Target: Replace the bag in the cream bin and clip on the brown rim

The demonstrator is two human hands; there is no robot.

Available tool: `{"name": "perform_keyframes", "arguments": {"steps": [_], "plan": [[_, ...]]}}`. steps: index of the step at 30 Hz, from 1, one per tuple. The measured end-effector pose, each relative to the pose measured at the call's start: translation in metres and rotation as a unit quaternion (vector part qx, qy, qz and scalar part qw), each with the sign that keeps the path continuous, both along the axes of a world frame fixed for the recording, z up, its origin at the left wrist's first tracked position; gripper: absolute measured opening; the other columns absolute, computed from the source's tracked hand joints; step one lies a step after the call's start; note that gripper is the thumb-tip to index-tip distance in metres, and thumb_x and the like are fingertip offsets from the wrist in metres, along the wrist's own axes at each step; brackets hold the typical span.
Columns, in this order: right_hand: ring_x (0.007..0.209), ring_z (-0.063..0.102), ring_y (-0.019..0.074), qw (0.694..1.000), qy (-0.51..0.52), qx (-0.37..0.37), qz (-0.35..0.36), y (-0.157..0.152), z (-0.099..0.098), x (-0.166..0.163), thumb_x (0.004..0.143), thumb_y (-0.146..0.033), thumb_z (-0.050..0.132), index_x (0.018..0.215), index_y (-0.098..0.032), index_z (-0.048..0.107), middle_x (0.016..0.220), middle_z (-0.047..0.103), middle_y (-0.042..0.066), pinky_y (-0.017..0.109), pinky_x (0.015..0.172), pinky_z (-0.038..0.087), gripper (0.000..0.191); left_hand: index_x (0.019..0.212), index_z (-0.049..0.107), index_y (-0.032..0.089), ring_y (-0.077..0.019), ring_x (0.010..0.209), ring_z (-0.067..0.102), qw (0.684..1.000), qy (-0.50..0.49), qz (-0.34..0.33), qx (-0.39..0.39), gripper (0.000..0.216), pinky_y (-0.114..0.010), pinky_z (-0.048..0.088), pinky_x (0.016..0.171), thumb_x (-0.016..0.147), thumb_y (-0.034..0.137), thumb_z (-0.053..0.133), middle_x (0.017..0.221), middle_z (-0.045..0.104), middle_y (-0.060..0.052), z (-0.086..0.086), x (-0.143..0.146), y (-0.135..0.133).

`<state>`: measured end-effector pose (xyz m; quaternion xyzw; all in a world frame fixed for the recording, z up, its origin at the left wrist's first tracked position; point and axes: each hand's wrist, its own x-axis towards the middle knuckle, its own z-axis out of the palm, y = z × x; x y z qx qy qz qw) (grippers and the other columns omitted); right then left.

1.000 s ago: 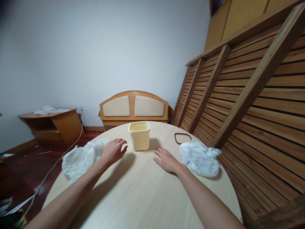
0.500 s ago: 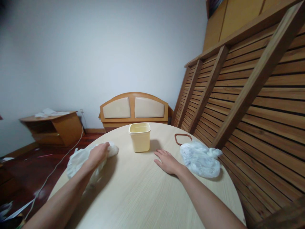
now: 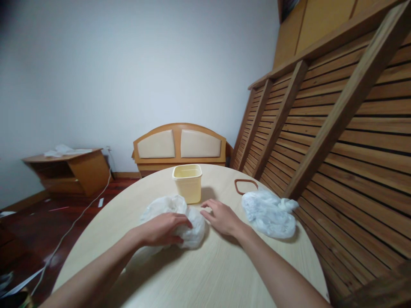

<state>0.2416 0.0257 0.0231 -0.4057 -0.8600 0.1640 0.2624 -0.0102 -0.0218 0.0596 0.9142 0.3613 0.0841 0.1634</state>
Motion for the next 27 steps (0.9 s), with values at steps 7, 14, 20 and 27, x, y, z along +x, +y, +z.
{"name": "perform_keyframes", "arguments": {"steps": [7, 14, 20, 27], "plan": [[0.137, 0.045, 0.0298, 0.985, -0.003, -0.048, 0.166, -0.015, 0.013, -0.003, 0.075, -0.050, 0.077, 0.151, -0.021, 0.038, 0.151, 0.046, 0.013, 0.044, 0.115, 0.034, 0.090, 0.126, 0.060, 0.023, -0.0278, 0.117, 0.060, 0.995, -0.090, -0.003, 0.034, 0.051, -0.040, 0.046, 0.101, 0.080, 0.041, 0.072, 0.130, 0.063, -0.010, 0.015, -0.010, 0.003], [0.104, 0.066, 0.0245, 0.993, -0.031, -0.042, 0.101, -0.002, 0.000, 0.005, 0.078, -0.015, 0.062, 0.116, -0.023, 0.069, 0.114, 0.073, 0.007, 0.036, 0.094, 0.049, 0.039, 0.112, 0.066, 0.023, -0.0206, 0.088, 0.063, 0.991, -0.119, 0.051, 0.024, 0.033, -0.033, 0.051, 0.080, 0.080, 0.031, 0.068, 0.101, 0.068, -0.005, 0.009, -0.023, 0.017], [0.088, 0.067, 0.0221, 0.998, 0.059, 0.030, 0.019, 0.014, 0.013, 0.025, 0.083, -0.019, 0.054, 0.092, -0.019, 0.071, 0.095, 0.074, 0.006, 0.033, 0.081, 0.050, 0.019, 0.102, 0.067, 0.018, -0.0194, 0.092, 0.064, 0.945, -0.315, 0.090, 0.008, 0.021, -0.030, 0.051, 0.081, 0.085, 0.030, 0.063, 0.101, 0.070, -0.008, 0.010, -0.024, 0.024], [0.080, 0.067, 0.0227, 0.956, 0.250, 0.049, -0.143, 0.043, 0.009, 0.055, 0.085, -0.039, 0.055, 0.096, -0.018, 0.066, 0.091, 0.073, 0.008, 0.035, 0.075, 0.055, 0.026, 0.101, 0.065, 0.016, -0.0170, 0.084, 0.063, 0.865, -0.464, 0.187, 0.026, 0.034, -0.026, 0.052, 0.069, 0.078, 0.040, 0.072, 0.102, 0.069, -0.009, 0.005, -0.030, 0.038]]}}
